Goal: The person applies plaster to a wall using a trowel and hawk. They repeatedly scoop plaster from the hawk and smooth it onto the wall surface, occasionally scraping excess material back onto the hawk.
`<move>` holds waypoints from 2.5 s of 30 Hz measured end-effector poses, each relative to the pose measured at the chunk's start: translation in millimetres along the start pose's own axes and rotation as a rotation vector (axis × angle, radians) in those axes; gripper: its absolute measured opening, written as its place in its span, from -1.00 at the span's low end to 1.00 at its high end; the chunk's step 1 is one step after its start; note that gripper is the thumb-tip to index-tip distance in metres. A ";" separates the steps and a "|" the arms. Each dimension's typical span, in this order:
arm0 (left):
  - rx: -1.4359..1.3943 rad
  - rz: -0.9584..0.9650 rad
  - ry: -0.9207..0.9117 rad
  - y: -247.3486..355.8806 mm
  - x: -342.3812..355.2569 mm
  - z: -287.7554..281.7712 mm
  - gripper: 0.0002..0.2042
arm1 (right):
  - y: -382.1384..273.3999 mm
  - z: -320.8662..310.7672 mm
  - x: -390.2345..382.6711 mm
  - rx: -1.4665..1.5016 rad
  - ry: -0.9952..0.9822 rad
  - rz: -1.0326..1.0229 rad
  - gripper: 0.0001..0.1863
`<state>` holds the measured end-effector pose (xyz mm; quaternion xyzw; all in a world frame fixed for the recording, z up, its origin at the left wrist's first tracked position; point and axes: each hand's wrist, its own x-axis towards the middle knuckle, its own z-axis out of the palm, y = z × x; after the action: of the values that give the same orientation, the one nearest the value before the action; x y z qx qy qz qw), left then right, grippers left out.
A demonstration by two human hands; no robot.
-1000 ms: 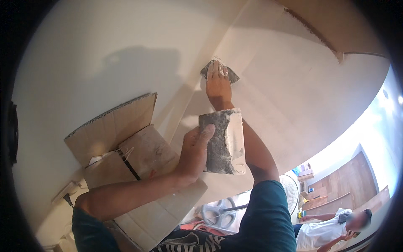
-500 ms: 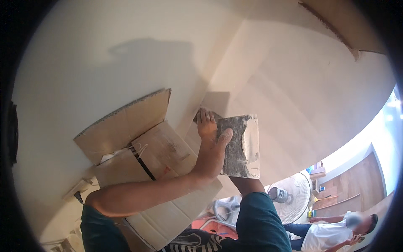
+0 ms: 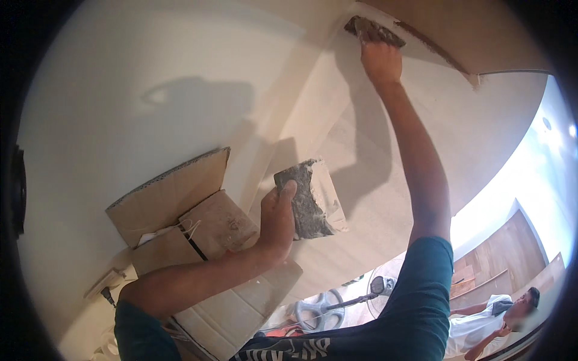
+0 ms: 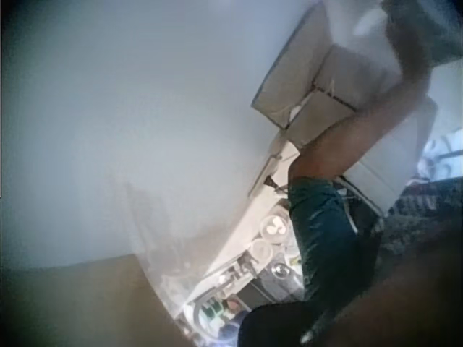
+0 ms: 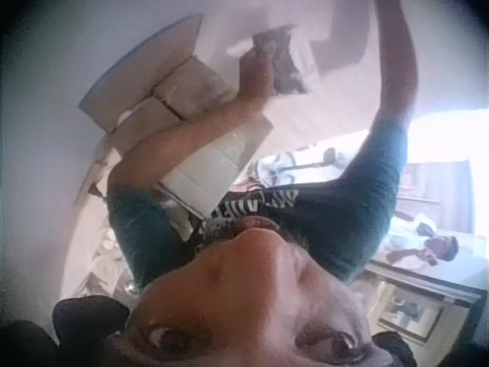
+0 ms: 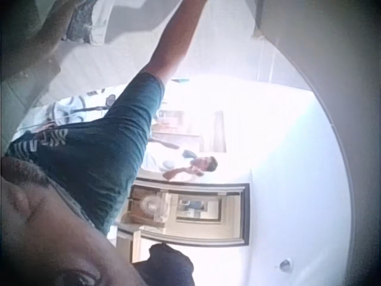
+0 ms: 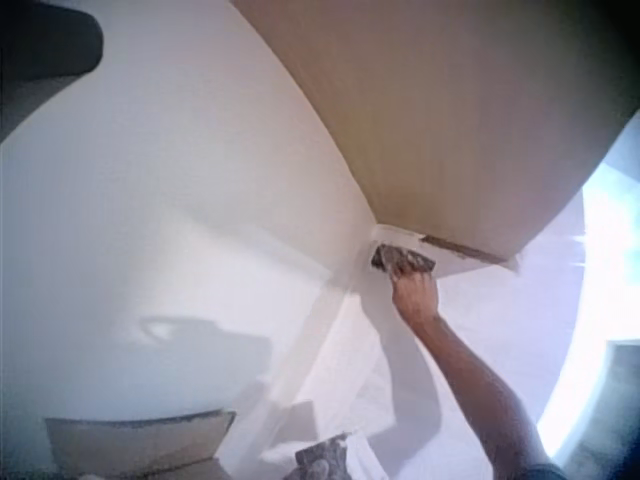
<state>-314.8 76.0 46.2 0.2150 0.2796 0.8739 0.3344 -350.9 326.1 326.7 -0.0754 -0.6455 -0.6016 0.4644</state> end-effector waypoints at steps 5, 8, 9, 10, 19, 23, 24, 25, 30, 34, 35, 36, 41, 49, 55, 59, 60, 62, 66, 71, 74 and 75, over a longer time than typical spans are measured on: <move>0.047 0.004 -0.005 -7.1 -1.5 -4.5 -0.67 | 24.8 22.7 28.0 -0.022 -0.031 -0.060 -0.55; 0.045 0.014 0.004 -4.2 -2.6 -3.4 -0.68 | 20.4 24.4 37.6 -0.002 -0.249 0.009 -0.51; 0.043 0.009 0.003 -3.1 -2.6 -3.4 -0.68 | 18.9 24.5 41.3 0.009 -0.283 0.022 -0.49; 0.043 -0.003 -0.001 -4.0 -3.3 -2.9 -0.68 | 21.1 29.0 40.9 0.019 -0.325 0.036 -0.48; 0.079 0.026 -0.043 -4.5 -5.0 -6.8 -0.67 | -69.7 17.5 -22.6 0.124 -0.658 0.010 -0.36; 0.071 0.023 -0.081 -3.6 -6.0 -3.7 -0.67 | -125.2 -6.5 -90.5 0.221 -0.561 -0.108 -0.40; 0.062 -0.003 -0.084 -5.8 -6.2 -3.0 -0.67 | -139.8 -12.9 -106.9 0.271 -0.620 -0.079 -0.40; 0.047 -0.031 -0.093 -8.5 -6.5 -1.9 -0.68 | -153.3 -23.5 -122.6 0.313 -0.682 -0.050 -0.41; 0.067 -0.057 -0.110 -11.8 -11.4 -7.4 -0.69 | -239.8 -51.0 -191.4 0.547 -0.672 -0.026 -0.38; 0.193 0.065 -0.071 -21.1 -9.4 -10.1 -0.69 | -297.1 -64.4 -245.2 0.603 -0.705 -0.006 -0.36; 0.253 0.174 0.010 -21.1 -9.7 -8.7 -0.69 | -319.2 -64.6 -259.9 0.636 -0.655 -0.008 -0.36; 0.264 0.196 0.017 -19.7 -9.5 -5.2 -0.69 | -323.4 -65.5 -279.6 0.633 -0.618 0.002 -0.37; 0.229 0.010 -0.005 -13.0 -11.5 -6.0 -0.67 | -358.9 -97.9 -309.4 0.747 -0.863 0.126 -0.43; 0.337 0.233 0.039 -54.4 4.5 -13.8 -0.67 | -246.6 -101.3 -244.1 0.804 -0.944 0.202 -0.44; 0.082 -0.056 -0.033 -1.8 -4.4 -4.0 -0.67 | -42.7 -59.9 -80.8 0.229 -0.319 0.078 -0.43; 0.114 -0.066 0.003 -11.9 -0.3 -2.7 -0.67 | 26.0 0.2 -24.6 0.082 -0.231 0.012 -0.51; 0.125 -0.068 0.005 -12.2 1.2 -4.6 -0.67 | 32.4 12.0 -11.4 0.088 -0.167 -0.009 -0.49; 0.128 -0.116 0.014 -10.5 -1.8 -6.6 -0.67 | 39.6 27.4 4.5 0.110 -0.058 -0.056 -0.46; 0.085 -0.065 -0.003 -5.7 -2.3 -5.2 -0.67 | 40.1 47.7 12.6 0.041 0.020 -0.032 -0.46; 0.106 -0.083 0.030 0.2 -0.2 -3.4 -0.67 | 37.3 60.4 21.1 -0.037 -0.054 0.006 -0.47; 0.075 -0.092 0.023 -2.9 0.3 -6.3 -0.67 | 36.5 61.8 20.9 -0.075 -0.064 0.021 -0.48; 0.098 -0.095 0.024 -4.0 1.4 -8.2 -0.67 | 35.9 63.2 23.3 -0.053 -0.062 0.017 -0.48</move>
<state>-318.5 76.6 37.8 0.2071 0.3357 0.8449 0.3612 -372.5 378.4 378.0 -0.1118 -0.6427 -0.6120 0.4471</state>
